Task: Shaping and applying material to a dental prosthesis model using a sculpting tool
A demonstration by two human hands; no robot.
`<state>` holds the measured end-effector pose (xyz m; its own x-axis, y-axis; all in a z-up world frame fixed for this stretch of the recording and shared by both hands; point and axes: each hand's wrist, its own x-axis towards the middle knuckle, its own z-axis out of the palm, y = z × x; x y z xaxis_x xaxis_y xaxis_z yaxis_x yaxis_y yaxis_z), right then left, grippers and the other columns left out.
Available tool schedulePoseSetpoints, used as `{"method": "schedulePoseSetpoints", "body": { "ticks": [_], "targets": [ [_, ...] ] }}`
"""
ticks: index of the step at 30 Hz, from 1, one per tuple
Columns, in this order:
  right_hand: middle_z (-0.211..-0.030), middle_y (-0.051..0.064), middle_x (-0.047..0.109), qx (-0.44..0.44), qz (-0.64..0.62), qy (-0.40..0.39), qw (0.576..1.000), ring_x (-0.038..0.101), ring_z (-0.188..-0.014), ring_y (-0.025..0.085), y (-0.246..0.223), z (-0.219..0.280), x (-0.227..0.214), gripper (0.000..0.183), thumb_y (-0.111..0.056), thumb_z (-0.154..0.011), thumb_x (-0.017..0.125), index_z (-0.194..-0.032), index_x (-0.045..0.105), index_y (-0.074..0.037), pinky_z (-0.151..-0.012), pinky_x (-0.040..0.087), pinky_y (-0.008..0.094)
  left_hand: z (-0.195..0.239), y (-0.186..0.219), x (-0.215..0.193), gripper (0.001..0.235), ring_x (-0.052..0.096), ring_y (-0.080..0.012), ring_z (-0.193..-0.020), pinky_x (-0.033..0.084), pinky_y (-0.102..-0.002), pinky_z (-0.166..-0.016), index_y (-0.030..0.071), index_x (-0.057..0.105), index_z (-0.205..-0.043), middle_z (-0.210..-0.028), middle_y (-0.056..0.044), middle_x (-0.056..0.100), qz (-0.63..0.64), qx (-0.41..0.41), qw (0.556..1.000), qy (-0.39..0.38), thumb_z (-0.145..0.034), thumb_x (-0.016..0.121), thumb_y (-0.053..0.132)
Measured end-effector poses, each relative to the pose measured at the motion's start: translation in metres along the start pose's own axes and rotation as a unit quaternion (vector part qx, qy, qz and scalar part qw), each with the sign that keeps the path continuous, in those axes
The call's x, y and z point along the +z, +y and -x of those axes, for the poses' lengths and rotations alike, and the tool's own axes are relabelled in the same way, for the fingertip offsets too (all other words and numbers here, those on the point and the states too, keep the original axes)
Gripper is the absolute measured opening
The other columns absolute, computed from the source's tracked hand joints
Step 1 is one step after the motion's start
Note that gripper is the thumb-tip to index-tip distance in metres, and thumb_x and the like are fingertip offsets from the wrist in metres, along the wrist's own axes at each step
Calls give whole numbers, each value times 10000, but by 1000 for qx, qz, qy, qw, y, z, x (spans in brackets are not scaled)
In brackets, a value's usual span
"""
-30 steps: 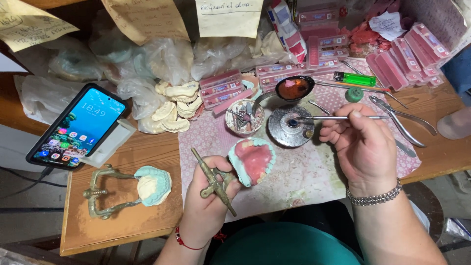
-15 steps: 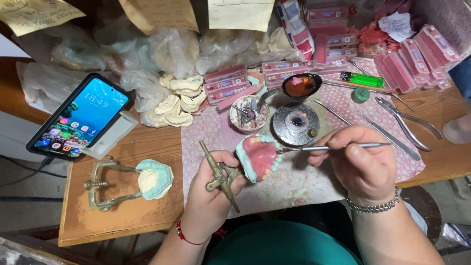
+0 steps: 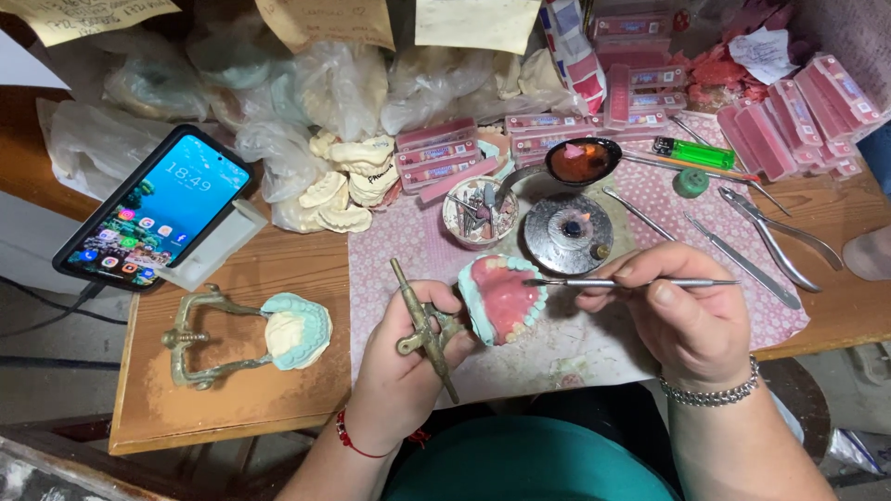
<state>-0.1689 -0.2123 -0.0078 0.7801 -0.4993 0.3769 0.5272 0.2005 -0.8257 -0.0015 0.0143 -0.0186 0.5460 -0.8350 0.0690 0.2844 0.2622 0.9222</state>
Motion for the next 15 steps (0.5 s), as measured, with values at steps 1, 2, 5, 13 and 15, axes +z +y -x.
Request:
{"method": "schedulePoseSetpoints", "body": {
  "ticks": [1,2,5,13,15],
  "targets": [
    [-1020,324,725,0,0,-1,1000,776,-917,401,-1,-1,1,231,-153,-1010,671,-1110,660,55,-899,661,505,0,-1,0,298,716,-174,-936,571,-310,-869,76,509,-1198,-1016,-130,703,0,1,1000,0,-967,679,-6],
    [-997,320,729,-2,-2,-7,1000,775,-912,407,-1,-1,1,226,-153,-1012,669,-1101,661,55,-895,658,512,0,-2,0,302,721,-177,-936,567,-304,-866,77,507,-1195,-1016,-136,709,4,4,1000,0,-965,683,-8],
    [-969,311,739,-6,8,-20,1000,782,-900,412,-1,0,2,236,-166,-1015,675,-1084,660,60,-882,661,518,0,-3,-2,306,661,-133,-876,524,-271,-819,85,516,-1187,-977,-92,674,0,5,1000,4,-960,695,-14],
    [-969,304,741,-14,39,-22,999,786,-901,394,-4,-1,9,245,-183,-1004,689,-1072,670,52,-881,665,519,1,0,-2,286,618,-101,-845,505,-266,-808,96,523,-1184,-954,-53,642,-5,0,1000,0,-968,690,9],
    [-972,290,748,-25,85,-32,996,786,-909,367,-6,-4,13,212,-204,-1006,660,-1061,672,1,-874,659,470,1,-1,-3,286,590,-84,-801,466,-240,-763,102,523,-1175,-922,-41,633,-21,-2,1000,3,-964,701,28]
  ]
}}
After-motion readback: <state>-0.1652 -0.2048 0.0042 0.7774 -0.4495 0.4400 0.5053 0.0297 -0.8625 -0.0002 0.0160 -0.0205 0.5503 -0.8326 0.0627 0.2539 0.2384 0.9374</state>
